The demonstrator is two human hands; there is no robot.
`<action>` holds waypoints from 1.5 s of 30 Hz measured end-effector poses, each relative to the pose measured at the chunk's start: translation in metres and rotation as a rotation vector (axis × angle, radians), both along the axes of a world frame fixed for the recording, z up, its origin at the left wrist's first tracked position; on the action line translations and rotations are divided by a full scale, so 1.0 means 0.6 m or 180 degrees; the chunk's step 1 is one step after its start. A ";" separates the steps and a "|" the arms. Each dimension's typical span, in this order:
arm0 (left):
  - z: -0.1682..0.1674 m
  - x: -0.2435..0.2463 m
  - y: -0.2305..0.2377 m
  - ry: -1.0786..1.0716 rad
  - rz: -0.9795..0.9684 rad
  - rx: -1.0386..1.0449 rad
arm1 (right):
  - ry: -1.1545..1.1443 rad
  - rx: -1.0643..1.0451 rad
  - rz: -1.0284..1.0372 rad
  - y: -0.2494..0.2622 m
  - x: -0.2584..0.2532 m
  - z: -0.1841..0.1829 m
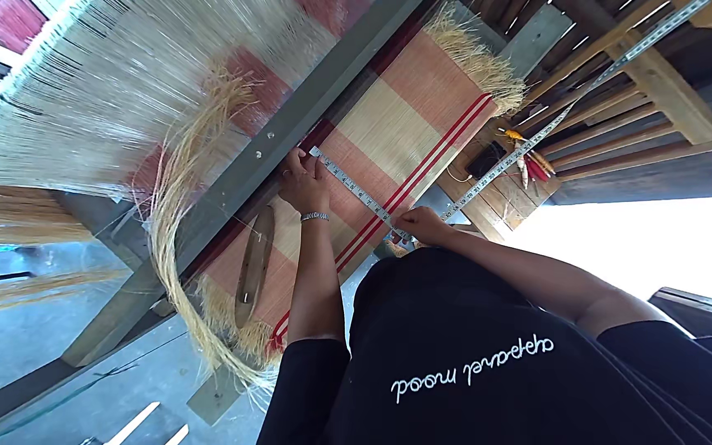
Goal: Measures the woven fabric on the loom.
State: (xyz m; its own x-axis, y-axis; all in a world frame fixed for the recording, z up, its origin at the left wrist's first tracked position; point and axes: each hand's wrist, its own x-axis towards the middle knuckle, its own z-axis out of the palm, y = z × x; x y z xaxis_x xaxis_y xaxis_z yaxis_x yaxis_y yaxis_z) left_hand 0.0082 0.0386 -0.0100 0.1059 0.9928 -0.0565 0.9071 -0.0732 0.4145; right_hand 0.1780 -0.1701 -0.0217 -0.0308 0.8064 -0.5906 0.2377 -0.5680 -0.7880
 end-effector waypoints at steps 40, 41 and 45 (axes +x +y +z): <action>-0.017 0.007 -0.007 0.0253 -0.0073 0.0041 | 0.0044 0.0018 -0.0038 -0.004 0.001 -0.005; -0.017 0.007 -0.007 0.0251 -0.0080 0.0053 | 0.0044 0.0011 -0.0036 -0.004 0.001 -0.005; -0.017 0.007 -0.008 0.0273 -0.0100 0.0056 | 0.0031 0.0037 -0.0045 -0.006 0.001 -0.006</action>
State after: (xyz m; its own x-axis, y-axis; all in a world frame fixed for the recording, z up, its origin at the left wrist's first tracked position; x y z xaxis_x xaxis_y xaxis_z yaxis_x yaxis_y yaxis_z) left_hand 0.0124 0.0341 -0.0204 0.1326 0.9899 -0.0493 0.9363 -0.1087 0.3339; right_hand 0.1786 -0.1739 -0.0255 -0.0250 0.8136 -0.5809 0.2221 -0.5620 -0.7967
